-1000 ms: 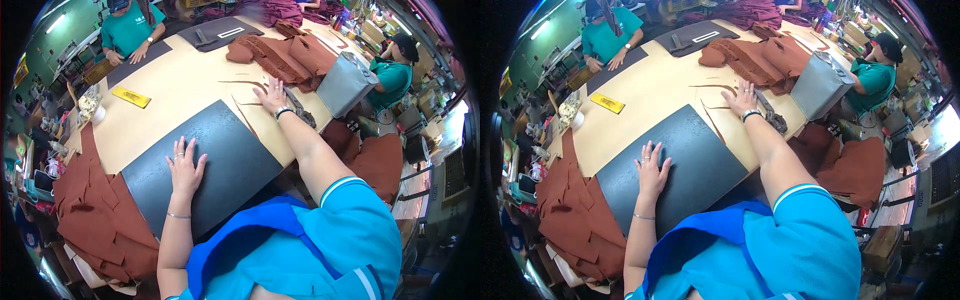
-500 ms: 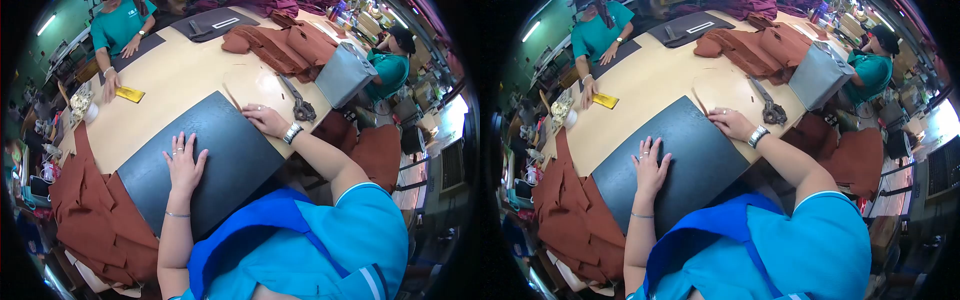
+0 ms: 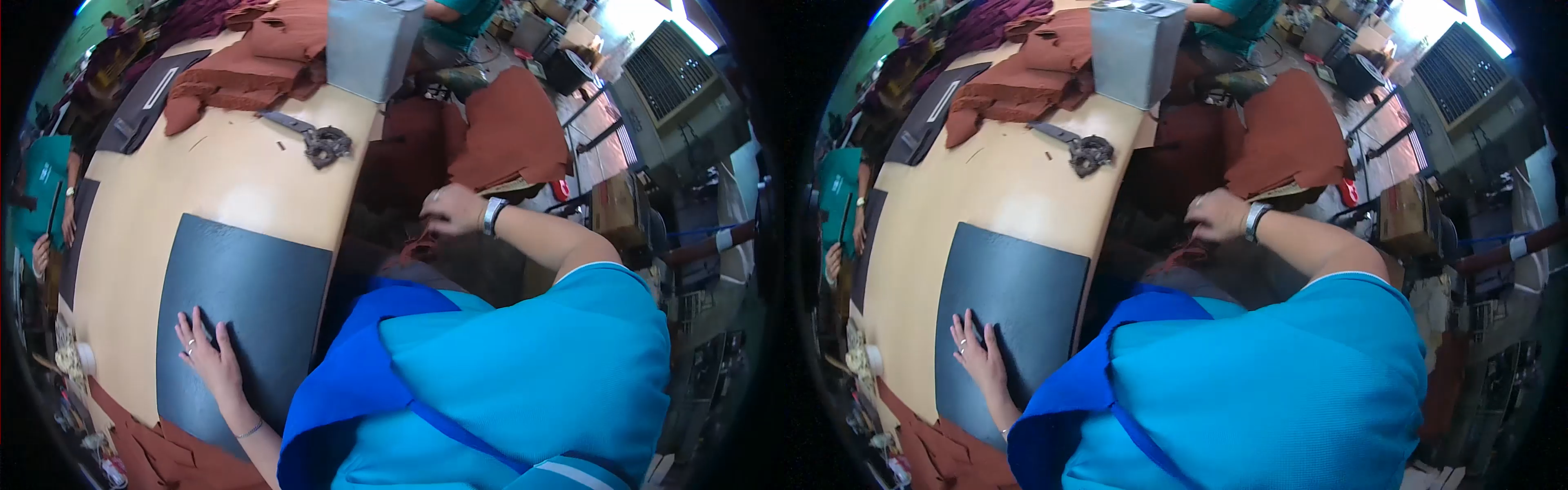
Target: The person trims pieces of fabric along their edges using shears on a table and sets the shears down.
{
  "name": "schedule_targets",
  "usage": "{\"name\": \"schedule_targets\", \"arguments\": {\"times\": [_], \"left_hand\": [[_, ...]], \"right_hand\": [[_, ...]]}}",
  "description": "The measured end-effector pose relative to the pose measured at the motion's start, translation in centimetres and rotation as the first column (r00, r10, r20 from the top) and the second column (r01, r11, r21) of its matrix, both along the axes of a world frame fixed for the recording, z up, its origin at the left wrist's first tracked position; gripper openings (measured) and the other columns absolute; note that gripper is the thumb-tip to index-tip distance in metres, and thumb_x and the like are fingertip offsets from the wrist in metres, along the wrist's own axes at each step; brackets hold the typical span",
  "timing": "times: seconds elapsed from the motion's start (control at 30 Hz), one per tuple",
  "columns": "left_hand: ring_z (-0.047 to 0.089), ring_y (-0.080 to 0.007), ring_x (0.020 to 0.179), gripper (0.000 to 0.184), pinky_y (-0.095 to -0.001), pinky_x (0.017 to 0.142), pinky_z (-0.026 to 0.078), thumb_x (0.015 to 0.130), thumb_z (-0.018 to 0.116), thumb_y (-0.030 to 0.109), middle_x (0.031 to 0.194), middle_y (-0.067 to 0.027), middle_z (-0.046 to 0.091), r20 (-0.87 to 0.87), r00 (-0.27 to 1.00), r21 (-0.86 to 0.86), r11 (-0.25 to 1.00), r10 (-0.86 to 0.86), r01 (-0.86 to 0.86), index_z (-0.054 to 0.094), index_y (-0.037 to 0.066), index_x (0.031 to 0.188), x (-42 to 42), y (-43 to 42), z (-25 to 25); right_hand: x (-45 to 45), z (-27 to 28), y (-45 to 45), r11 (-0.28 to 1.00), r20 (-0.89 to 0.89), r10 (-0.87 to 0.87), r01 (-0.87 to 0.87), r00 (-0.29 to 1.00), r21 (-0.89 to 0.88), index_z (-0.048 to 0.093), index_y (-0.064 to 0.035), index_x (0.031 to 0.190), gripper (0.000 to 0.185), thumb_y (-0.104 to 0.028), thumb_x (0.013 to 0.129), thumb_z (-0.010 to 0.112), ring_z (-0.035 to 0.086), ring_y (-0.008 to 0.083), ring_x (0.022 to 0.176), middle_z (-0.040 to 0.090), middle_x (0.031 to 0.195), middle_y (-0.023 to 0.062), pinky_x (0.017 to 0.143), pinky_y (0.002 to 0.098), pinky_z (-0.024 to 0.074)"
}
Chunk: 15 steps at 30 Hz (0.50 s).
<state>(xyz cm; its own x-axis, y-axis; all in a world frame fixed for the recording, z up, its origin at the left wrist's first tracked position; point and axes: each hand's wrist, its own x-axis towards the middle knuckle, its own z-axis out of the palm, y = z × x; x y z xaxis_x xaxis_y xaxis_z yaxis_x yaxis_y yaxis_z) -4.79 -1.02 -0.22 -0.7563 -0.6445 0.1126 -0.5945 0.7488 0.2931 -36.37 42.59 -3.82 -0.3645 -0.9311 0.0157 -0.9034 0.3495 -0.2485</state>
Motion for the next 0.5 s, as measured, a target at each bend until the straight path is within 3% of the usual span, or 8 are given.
{"name": "schedule_targets", "arguments": {"times": [0.03,0.1,0.17,0.2,0.23,0.33,0.5], "left_hand": [[0.021,-0.0312,0.146,0.051,-0.0641,0.111,0.012,0.097,0.05,0.039,0.156,-0.0105,0.029,-0.005,1.0,-0.008,1.0,-0.003,0.003,0.044,0.016,0.143,0.1,-0.3,-0.4],[0.022,-0.0304,0.145,0.05,-0.0641,0.111,0.012,0.098,0.048,0.04,0.156,-0.009,0.029,-0.009,1.0,-0.027,1.0,0.004,-0.004,0.044,0.017,0.143,0.2,-0.3,-0.6],[0.023,-0.0302,0.145,0.05,-0.0637,0.112,0.012,0.098,0.048,0.04,0.156,-0.0085,0.03,-0.005,1.0,-0.029,1.0,0.004,-0.004,0.045,0.017,0.143,0.2,-0.2,-0.5],[0.023,-0.0302,0.145,0.05,-0.0635,0.112,0.013,0.098,0.049,0.04,0.156,-0.0082,0.03,-0.006,1.0,-0.03,1.0,0.006,-0.007,0.045,0.017,0.143,0.2,-0.3,-0.5],[0.023,-0.0301,0.145,0.05,-0.0632,0.112,0.013,0.098,0.049,0.04,0.156,-0.008,0.03,-0.009,1.0,-0.033,0.999,0.008,-0.008,0.045,0.017,0.142,0.2,-0.3,-0.5],[0.024,-0.0299,0.145,0.05,-0.0625,0.112,0.013,0.097,0.05,0.039,0.155,-0.0077,0.031,-0.008,1.0,-0.043,0.999,0.016,-0.016,0.045,0.017,0.142,0.2,-0.2,-0.5],[0.024,-0.0297,0.145,0.05,-0.0621,0.112,0.014,0.097,0.052,0.038,0.155,-0.0074,0.032,0.009,1.0,-0.043,0.999,0.024,-0.024,0.046,0.017,0.141,0.1,0.1,-0.1]], "right_hand": [[-1.4,0.1,2.4,0.973,-0.04,-0.214,0.216,0.976,0.082,0.069,-0.0104,0.096,0.028,-0.032,0.079,0.064,0.063,0.0306,0.09,0.066,0.093,0.0101,0.075,0.0443,0.0515],[-4.7,-1.3,7.6,0.85,-0.382,-0.42,0.504,0.823,0.152,0.068,-0.0142,0.101,0.03,-0.035,0.081,0.062,0.061,0.0274,0.099,0.065,0.101,0.0063,0.077,0.0452,0.05],[-7.2,-2.2,11.8,0.505,-0.524,-0.589,0.786,0.616,0.357,0.062,-0.0161,0.118,0.04,-0.036,0.083,0.062,0.044,0.026,0.127,0.051,0.134,0.0066,0.099,0.0585,0.0341],[-7.7,-1.3,12.4,0.325,-0.577,-0.639,0.858,0.509,0.397,0.06,-0.0157,0.122,0.038,-0.031,0.087,0.058,0.038,0.0268,0.133,0.046,0.14,0.0075,0.103,0.0633,0.0271],[-8.6,-1.8,13.7,0.204,-0.644,-0.65,0.909,0.403,0.363,0.059,-0.0153,0.123,0.034,-0.024,0.091,0.052,0.04,0.027,0.133,0.046,0.14,0.0076,0.101,0.0644,0.0302],[-10.7,-0.8,14.8,0.023,-0.636,-0.694,0.894,0.337,0.448,0.054,-0.015,0.128,0.048,-0.03,0.084,0.067,0.042,0.0285,0.131,0.046,0.14,0.0072,0.101,0.0599,0.0357],[-13.5,-1.9,18.5,0.152,-0.637,-0.649,0.891,0.416,0.428,0.064,-0.0154,0.113,0.027,-0.028,0.091,0.058,0.053,0.0264,0.12,0.059,0.123,0.0066,0.095,0.0525,0.0432]]}}
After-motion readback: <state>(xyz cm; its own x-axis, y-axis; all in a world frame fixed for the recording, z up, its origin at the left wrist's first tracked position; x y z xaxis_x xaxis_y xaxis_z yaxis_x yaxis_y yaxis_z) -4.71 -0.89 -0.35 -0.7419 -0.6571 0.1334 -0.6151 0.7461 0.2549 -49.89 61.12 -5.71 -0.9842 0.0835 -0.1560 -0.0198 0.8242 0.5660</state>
